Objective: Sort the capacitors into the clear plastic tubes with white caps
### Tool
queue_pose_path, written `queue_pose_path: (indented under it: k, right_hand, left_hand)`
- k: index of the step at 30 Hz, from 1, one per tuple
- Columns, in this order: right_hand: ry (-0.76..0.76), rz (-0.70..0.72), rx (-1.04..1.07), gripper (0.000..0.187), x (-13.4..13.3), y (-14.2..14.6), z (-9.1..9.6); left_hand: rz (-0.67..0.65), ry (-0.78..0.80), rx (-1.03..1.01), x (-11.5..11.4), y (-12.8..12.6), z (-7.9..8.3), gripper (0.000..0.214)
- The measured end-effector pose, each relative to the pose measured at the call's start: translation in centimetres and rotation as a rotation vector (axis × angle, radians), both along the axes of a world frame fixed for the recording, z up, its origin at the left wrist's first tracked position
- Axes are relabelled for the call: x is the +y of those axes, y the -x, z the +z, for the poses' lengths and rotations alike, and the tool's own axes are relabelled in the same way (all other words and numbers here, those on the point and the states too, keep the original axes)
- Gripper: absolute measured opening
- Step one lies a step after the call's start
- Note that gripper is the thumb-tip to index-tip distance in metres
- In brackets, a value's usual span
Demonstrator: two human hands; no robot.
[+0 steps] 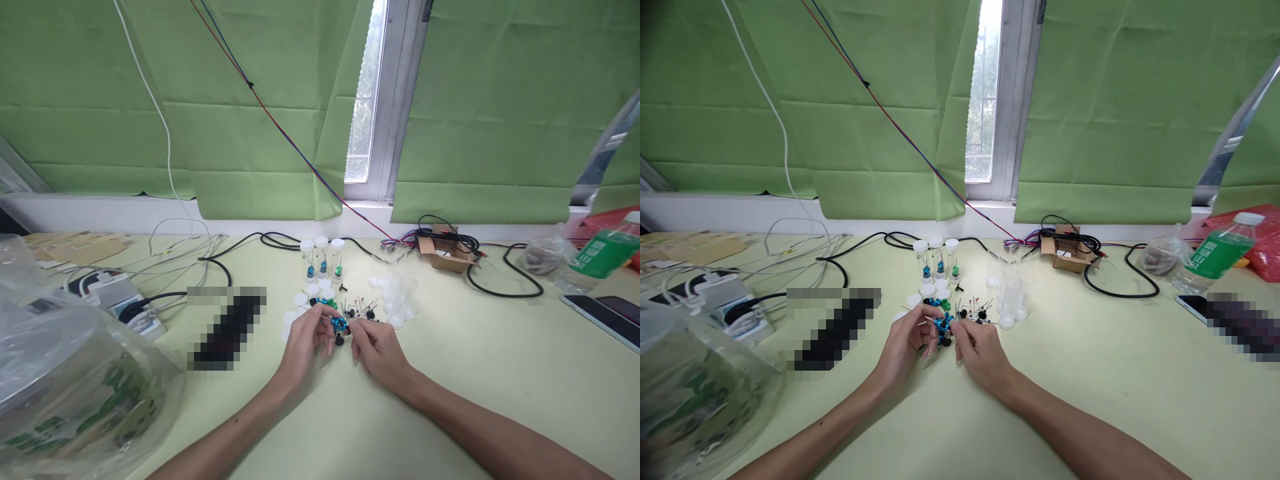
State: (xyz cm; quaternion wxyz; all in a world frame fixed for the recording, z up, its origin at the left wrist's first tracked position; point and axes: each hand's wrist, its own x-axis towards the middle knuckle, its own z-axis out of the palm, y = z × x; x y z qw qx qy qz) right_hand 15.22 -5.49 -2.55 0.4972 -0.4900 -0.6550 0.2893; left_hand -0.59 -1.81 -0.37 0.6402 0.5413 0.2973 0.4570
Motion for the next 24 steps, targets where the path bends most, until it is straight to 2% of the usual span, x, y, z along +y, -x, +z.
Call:
queue_pose_path:
  k: [3, 6, 16, 20, 24]
  right_hand:
    - [0.037, 0.021, 0.073, 0.027, -0.11, 0.05, 0.00]
    - [0.034, 0.054, 0.123, 0.030, -0.23, 0.06, -0.08]
    - [0.007, 0.065, 0.104, 0.020, 0.00, 0.01, -0.46]
    - [-0.006, 0.053, 0.080, 0.022, 0.03, -0.01, -0.33]
    - [-0.015, 0.018, 0.025, 0.042, 0.05, -0.01, -0.26]
  left_hand:
    - [0.019, 0.022, -0.028, 0.07, 0.06, 0.24, 0.038]
    - [0.050, 0.047, -0.052, 0.12, 0.11, 0.45, 0.039]
    - [0.023, 0.031, -0.030, 0.01, 0.13, 0.40, 0.038]
    - [0.007, 0.010, -0.014, -0.01, 0.14, 0.34, 0.037]
    - [-0.014, -0.007, -0.008, -0.03, 0.06, 0.19, 0.038]
